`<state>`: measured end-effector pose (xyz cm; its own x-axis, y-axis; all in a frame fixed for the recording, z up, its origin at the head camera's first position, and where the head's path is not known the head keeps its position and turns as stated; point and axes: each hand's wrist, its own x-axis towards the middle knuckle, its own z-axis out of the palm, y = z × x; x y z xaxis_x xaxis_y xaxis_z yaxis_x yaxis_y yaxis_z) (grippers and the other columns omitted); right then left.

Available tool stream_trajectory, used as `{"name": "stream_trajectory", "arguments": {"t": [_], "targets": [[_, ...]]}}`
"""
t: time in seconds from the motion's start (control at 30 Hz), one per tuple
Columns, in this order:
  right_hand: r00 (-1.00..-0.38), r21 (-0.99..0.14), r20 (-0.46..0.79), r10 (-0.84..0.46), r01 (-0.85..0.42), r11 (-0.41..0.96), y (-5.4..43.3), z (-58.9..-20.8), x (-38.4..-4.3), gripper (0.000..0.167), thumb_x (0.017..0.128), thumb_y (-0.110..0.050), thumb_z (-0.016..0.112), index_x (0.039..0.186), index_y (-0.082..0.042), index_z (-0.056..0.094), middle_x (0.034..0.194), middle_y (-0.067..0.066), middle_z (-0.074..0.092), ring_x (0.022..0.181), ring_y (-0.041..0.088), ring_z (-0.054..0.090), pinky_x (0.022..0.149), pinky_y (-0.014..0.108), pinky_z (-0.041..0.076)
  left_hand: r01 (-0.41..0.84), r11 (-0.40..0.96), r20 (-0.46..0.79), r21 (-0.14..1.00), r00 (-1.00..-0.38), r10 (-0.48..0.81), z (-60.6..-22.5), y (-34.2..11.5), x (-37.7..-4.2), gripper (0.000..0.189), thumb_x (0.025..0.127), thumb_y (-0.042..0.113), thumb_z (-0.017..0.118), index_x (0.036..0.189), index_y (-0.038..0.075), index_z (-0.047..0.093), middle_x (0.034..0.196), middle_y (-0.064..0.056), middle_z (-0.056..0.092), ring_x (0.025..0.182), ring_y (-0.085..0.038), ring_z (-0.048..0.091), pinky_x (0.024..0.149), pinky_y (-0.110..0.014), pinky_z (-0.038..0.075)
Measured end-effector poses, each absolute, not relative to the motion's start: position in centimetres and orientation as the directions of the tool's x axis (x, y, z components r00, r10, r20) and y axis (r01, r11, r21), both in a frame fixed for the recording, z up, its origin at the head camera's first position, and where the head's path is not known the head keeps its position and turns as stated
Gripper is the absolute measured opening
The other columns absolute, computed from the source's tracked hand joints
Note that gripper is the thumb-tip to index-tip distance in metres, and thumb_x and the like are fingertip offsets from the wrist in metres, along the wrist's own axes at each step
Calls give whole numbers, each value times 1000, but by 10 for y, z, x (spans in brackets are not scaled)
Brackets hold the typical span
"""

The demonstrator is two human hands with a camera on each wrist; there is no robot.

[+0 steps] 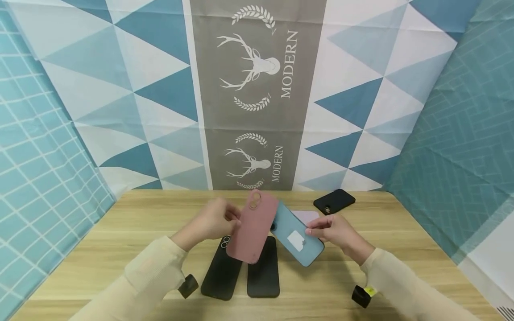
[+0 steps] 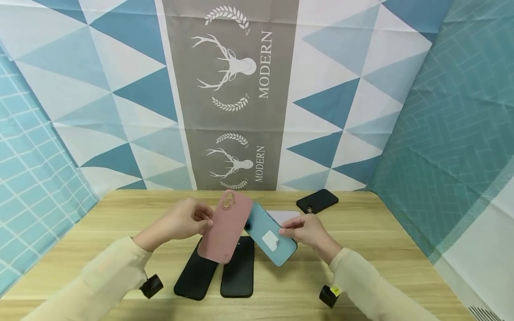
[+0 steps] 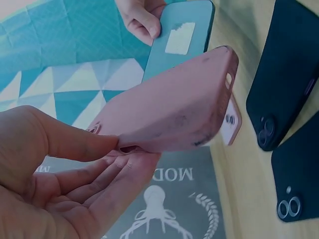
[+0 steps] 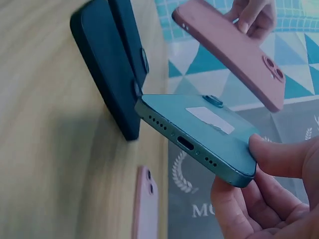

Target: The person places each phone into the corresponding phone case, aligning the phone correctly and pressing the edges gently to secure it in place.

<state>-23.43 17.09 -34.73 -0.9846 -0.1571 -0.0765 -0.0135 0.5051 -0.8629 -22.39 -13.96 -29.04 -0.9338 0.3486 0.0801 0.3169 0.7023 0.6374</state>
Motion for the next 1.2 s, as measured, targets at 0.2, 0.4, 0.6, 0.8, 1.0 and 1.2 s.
{"name": "stream_trajectory", "arguments": {"t": [0.2, 0.4, 0.6, 0.8, 1.0, 1.2], "targets": [[-977, -921, -131, -169, 57, 385, 166, -354, -225, 38, 84, -18, 73, 113, 6, 67, 109, 13, 69, 88, 10, 65, 80, 33, 58, 243, 592, 19, 769, -933, 358, -298, -134, -218, 11, 86, 0, 64, 96, -4, 68, 81, -11, 69, 65, -13, 67, 61, -28, 58], [-979, -969, -134, -152, 97, 226, 157, -354, -220, 40, 85, -16, 72, 115, 9, 64, 94, 0, 70, 80, 5, 66, 74, 24, 57, 206, 506, 5, 838, -929, 370, -301, -132, -217, 14, 87, -2, 61, 98, -9, 67, 81, -14, 69, 68, -14, 69, 64, -29, 61], [-974, -980, -137, -181, 106, 170, 145, -352, -219, 42, 88, -13, 68, 119, 13, 59, 97, 2, 70, 82, 5, 66, 77, 23, 57, 181, 467, 3, 866, -934, 357, -301, -131, -220, 18, 88, -3, 60, 103, -11, 66, 85, -17, 70, 71, -16, 70, 67, -32, 61], [-957, -989, -126, -259, 101, 111, 133, -355, -219, 40, 88, -7, 64, 117, 19, 54, 88, -2, 68, 79, 4, 66, 75, 22, 57, 123, 408, -23, 904, -942, 334, -305, -128, -222, 19, 89, -2, 60, 106, -11, 65, 90, -20, 72, 76, -20, 72, 73, -37, 61], [-944, -989, -141, -298, 123, 78, 127, -356, -218, 43, 90, -8, 62, 121, 19, 51, 89, -2, 70, 81, 5, 67, 79, 24, 57, 56, 355, -59, 933, -951, 304, -310, -124, -224, 20, 89, -3, 61, 106, -13, 64, 94, -24, 72, 76, -23, 74, 72, -36, 61], [-928, -991, -133, -348, 125, 45, 122, -353, -216, 44, 91, -9, 60, 124, 19, 50, 88, -6, 71, 82, 4, 68, 81, 23, 57, 32, 371, -73, 928, -961, 266, -313, -121, -224, 25, 89, 0, 61, 111, -14, 63, 99, -25, 72, 78, -25, 74, 73, -36, 61]]}}
